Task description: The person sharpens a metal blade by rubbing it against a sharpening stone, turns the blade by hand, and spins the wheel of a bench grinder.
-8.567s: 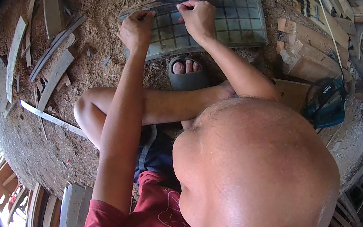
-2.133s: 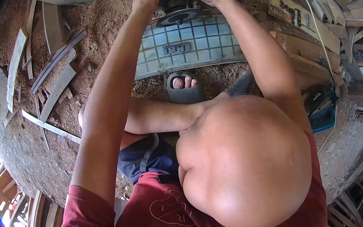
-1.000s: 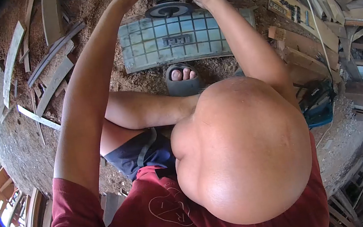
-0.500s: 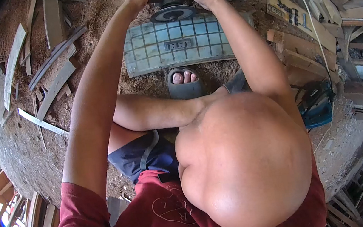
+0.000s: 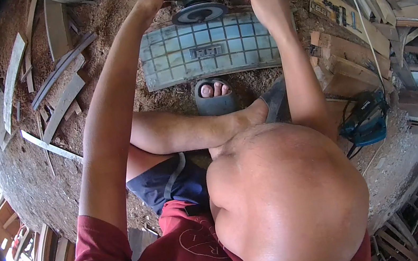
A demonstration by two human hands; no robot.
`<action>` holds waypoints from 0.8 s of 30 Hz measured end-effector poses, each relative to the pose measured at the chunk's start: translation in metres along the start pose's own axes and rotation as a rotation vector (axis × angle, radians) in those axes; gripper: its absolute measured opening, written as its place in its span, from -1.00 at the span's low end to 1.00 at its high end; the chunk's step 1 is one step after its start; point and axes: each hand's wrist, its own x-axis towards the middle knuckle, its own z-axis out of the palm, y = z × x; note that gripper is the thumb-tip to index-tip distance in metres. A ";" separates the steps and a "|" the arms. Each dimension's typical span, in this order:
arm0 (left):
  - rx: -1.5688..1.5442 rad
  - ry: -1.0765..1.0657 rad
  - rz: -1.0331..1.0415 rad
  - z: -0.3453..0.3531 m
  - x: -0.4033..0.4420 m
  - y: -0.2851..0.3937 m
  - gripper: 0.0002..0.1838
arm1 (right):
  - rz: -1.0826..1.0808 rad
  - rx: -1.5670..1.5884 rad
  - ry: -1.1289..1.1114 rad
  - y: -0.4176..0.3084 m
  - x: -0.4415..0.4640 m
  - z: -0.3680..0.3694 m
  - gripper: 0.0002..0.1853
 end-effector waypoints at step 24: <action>-0.017 -0.109 -0.100 -0.006 0.058 0.058 0.70 | -0.146 -0.168 -0.325 -0.036 0.061 0.068 0.13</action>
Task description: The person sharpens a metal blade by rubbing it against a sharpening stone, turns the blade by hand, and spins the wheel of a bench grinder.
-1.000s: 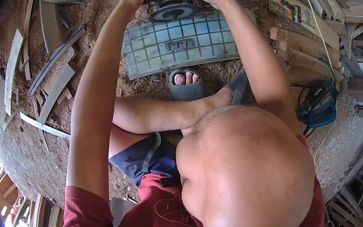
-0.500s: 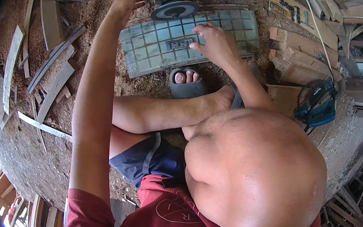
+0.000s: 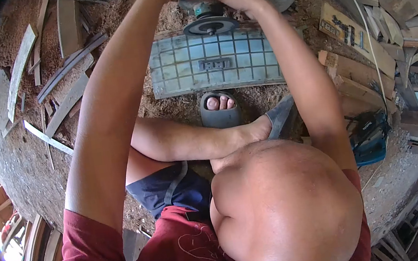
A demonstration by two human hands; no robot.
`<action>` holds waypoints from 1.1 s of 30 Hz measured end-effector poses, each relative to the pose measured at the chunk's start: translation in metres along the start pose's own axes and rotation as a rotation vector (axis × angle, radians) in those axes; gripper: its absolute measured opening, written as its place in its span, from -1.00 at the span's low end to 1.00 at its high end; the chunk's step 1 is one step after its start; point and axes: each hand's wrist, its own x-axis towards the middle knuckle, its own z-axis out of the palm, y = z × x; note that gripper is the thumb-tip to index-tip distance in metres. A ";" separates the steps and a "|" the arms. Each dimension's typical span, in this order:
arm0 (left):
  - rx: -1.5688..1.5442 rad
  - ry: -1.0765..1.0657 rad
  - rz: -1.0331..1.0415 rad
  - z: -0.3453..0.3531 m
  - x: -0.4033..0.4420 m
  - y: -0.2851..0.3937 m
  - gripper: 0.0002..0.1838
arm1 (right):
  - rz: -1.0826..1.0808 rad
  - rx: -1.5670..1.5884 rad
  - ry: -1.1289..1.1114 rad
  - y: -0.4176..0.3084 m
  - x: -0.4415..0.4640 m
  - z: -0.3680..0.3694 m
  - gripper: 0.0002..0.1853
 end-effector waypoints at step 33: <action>-0.415 0.028 0.152 -0.018 0.074 -0.145 0.23 | 0.105 0.545 -0.167 -0.008 -0.005 -0.007 0.55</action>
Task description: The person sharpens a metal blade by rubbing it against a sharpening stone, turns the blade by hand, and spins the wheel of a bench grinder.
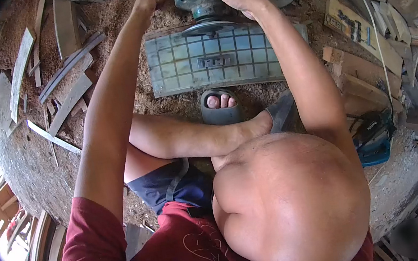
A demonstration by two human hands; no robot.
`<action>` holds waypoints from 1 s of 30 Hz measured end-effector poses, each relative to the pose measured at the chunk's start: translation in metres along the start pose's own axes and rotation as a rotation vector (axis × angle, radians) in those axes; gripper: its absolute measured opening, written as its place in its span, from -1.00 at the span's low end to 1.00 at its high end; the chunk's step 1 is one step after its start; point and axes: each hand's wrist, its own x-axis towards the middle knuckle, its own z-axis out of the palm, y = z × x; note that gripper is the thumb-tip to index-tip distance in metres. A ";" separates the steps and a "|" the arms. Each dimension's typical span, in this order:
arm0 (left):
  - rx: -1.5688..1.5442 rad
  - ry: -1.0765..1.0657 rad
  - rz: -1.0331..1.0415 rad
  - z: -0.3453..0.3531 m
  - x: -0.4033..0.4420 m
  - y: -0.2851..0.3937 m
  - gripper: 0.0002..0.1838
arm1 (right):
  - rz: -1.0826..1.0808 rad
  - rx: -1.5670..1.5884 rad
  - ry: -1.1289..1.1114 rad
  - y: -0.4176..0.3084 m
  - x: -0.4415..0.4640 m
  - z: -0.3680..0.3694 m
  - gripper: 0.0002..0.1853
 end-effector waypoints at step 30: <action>0.420 0.218 -0.224 0.093 -0.099 0.115 0.57 | -0.083 -0.106 -0.088 0.006 0.013 -0.021 0.31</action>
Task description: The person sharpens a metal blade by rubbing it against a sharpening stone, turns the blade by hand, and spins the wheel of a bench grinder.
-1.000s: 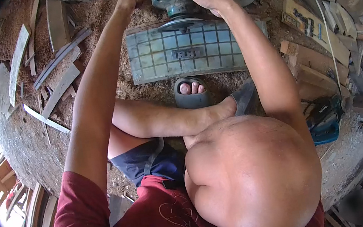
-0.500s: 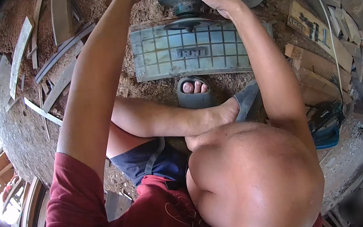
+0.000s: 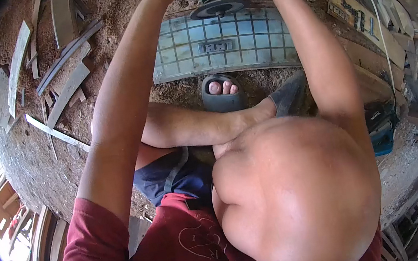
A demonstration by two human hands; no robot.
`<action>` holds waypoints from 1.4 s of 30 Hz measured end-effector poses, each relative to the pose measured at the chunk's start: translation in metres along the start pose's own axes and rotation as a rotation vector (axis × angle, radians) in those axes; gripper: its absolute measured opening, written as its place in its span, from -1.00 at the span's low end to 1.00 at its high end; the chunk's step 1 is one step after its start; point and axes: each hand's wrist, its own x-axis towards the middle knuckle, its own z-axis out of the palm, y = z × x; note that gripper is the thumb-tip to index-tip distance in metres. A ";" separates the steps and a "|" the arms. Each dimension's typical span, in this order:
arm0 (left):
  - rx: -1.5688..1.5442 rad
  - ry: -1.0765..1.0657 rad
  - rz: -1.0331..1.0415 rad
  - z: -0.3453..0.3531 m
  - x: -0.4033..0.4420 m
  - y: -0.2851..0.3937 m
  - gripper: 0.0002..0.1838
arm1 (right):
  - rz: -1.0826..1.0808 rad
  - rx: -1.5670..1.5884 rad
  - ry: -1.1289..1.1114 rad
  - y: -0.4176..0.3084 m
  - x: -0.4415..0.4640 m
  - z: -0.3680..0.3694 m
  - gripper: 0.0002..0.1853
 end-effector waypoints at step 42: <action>-0.208 -0.279 0.207 -0.013 0.010 -0.032 0.36 | 0.210 -0.534 0.313 0.034 -0.167 0.049 -0.63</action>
